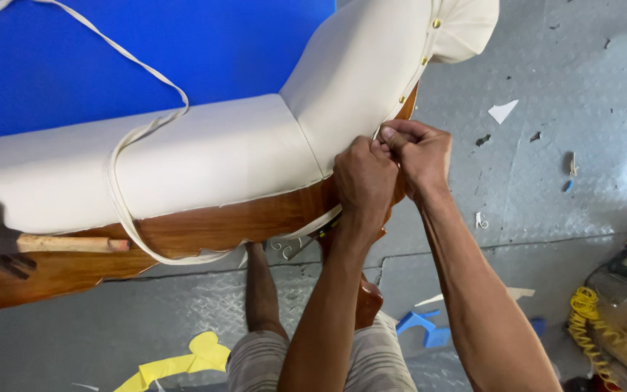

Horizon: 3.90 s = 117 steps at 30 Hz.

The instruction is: The person attaches gold decorative tacks along the edge of a white upholstered sofa frame, pressing each tack into the fabric and hammering it in with a claw hammer. They work progressively along the curved wooden frame, positioning the trim and nails by hand between hammer strikes.

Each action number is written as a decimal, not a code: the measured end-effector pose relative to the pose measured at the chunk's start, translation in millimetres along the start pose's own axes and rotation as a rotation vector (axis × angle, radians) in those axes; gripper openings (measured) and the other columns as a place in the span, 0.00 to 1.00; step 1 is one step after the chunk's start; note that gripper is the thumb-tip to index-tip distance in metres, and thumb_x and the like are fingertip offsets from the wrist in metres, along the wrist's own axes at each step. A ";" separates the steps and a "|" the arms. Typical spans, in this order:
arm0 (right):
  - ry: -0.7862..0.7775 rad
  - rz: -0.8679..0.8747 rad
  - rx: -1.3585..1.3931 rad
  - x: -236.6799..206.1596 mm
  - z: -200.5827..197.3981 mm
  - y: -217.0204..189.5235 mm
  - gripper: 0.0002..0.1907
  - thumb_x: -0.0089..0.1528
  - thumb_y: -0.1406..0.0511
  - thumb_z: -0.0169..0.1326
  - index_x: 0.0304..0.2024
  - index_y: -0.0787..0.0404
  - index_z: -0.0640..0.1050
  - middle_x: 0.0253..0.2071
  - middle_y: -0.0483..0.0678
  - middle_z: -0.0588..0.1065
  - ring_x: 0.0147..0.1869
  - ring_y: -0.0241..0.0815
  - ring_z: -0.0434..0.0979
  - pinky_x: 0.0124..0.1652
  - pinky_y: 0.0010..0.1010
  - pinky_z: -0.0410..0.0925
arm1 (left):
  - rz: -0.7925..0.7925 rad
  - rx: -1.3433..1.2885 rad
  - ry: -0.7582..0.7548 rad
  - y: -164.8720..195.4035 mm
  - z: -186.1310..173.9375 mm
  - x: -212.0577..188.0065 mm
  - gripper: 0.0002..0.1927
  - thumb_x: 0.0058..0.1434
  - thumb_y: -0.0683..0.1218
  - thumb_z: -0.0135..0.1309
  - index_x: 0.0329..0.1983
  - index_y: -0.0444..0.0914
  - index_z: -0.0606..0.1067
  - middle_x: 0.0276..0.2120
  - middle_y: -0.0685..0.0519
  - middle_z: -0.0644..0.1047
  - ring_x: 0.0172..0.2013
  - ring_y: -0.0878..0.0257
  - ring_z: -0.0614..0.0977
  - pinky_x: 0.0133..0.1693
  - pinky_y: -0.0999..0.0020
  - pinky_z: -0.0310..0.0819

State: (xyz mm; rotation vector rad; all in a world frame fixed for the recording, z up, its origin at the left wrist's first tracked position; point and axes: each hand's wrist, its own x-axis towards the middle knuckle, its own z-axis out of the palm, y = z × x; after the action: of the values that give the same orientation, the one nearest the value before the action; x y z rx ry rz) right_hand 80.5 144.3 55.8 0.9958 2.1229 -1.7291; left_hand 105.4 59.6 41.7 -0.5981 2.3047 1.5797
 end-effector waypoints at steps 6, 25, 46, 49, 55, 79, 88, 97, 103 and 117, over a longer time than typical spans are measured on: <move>-0.071 0.078 0.138 3.9 -8.6 8.5 0.09 0.63 0.74 0.59 0.45 0.74 0.81 0.36 0.56 0.82 0.35 0.39 0.84 0.37 0.26 0.79 | -0.053 0.095 0.004 2.2 -1.9 3.2 0.14 0.64 0.45 0.51 0.28 0.29 0.77 0.24 0.37 0.79 0.27 0.41 0.83 0.34 0.50 0.78; -0.188 -0.630 -0.397 -103.8 23.4 -70.2 0.08 0.71 0.71 0.63 0.51 0.69 0.81 0.46 0.55 0.82 0.45 0.41 0.83 0.47 0.31 0.77 | -0.163 -0.952 -0.116 -3.1 -1.5 -14.2 0.13 0.64 0.51 0.49 0.39 0.36 0.76 0.34 0.47 0.78 0.37 0.55 0.81 0.42 0.62 0.76; -0.814 -1.047 -1.018 -226.1 368.0 -31.0 0.21 0.66 0.77 0.40 0.63 0.74 0.67 0.41 0.68 0.73 0.23 0.43 0.76 0.16 0.28 0.66 | -0.076 -0.218 -0.172 7.6 -76.9 -4.5 0.10 0.62 0.46 0.53 0.30 0.36 0.78 0.23 0.45 0.78 0.23 0.54 0.81 0.27 0.60 0.74; -1.049 -0.663 -0.717 -228.5 324.6 -62.1 0.20 0.69 0.67 0.41 0.61 0.75 0.66 0.35 0.67 0.73 0.15 0.45 0.75 0.10 0.28 0.62 | -0.045 -0.057 -0.166 1.9 -53.2 -0.8 0.10 0.61 0.46 0.53 0.28 0.36 0.79 0.21 0.45 0.78 0.21 0.54 0.81 0.25 0.60 0.74; -0.618 -0.748 -0.258 -214.7 117.7 -66.6 0.18 0.67 0.74 0.47 0.61 0.67 0.69 0.54 0.60 0.75 0.56 0.56 0.78 0.52 0.41 0.72 | 0.052 0.196 -0.107 -23.5 -13.8 16.2 0.10 0.61 0.44 0.54 0.26 0.36 0.79 0.18 0.45 0.78 0.17 0.54 0.82 0.20 0.60 0.74; 0.326 -0.338 -0.147 -90.4 14.4 102.2 0.21 0.77 0.56 0.42 0.61 0.65 0.72 0.40 0.54 0.79 0.40 0.42 0.79 0.39 0.37 0.72 | -0.005 0.418 -0.190 23.4 -21.0 12.5 0.18 0.63 0.43 0.54 0.18 0.30 0.74 0.13 0.41 0.76 0.15 0.51 0.81 0.21 0.56 0.74; 0.357 -0.450 -0.167 -84.3 20.7 110.4 0.21 0.78 0.57 0.41 0.60 0.68 0.73 0.46 0.57 0.81 0.50 0.50 0.83 0.46 0.41 0.74 | 0.021 0.359 -0.190 20.2 -19.8 11.0 0.19 0.63 0.43 0.54 0.16 0.32 0.72 0.11 0.44 0.74 0.12 0.57 0.78 0.17 0.59 0.69; 0.342 -0.355 -0.064 -95.3 22.8 104.0 0.20 0.77 0.59 0.42 0.59 0.68 0.74 0.32 0.54 0.76 0.34 0.45 0.77 0.33 0.36 0.70 | 0.096 0.328 -0.167 6.5 -19.8 12.5 0.18 0.65 0.42 0.53 0.17 0.33 0.72 0.09 0.47 0.73 0.10 0.61 0.75 0.14 0.64 0.66; 0.347 -0.477 -0.121 -92.6 26.1 106.0 0.16 0.78 0.61 0.42 0.60 0.66 0.72 0.39 0.56 0.80 0.41 0.46 0.84 0.38 0.35 0.76 | 0.120 0.334 -0.177 2.0 -20.0 14.1 0.19 0.65 0.43 0.52 0.18 0.33 0.72 0.09 0.49 0.72 0.09 0.61 0.74 0.12 0.64 0.63; 0.302 -0.429 -0.349 -86.8 11.4 99.4 0.16 0.72 0.68 0.50 0.62 0.65 0.72 0.33 0.60 0.78 0.30 0.53 0.82 0.31 0.43 0.73 | 0.070 0.332 -0.198 0.6 -17.7 14.6 0.17 0.64 0.42 0.51 0.19 0.34 0.72 0.09 0.48 0.73 0.09 0.61 0.75 0.11 0.64 0.65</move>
State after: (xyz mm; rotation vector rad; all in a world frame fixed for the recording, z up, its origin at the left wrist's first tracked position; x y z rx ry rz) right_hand 204.5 110.0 24.5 0.7806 2.8798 -1.3443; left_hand 92.4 40.8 42.0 -0.2701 2.3813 1.1828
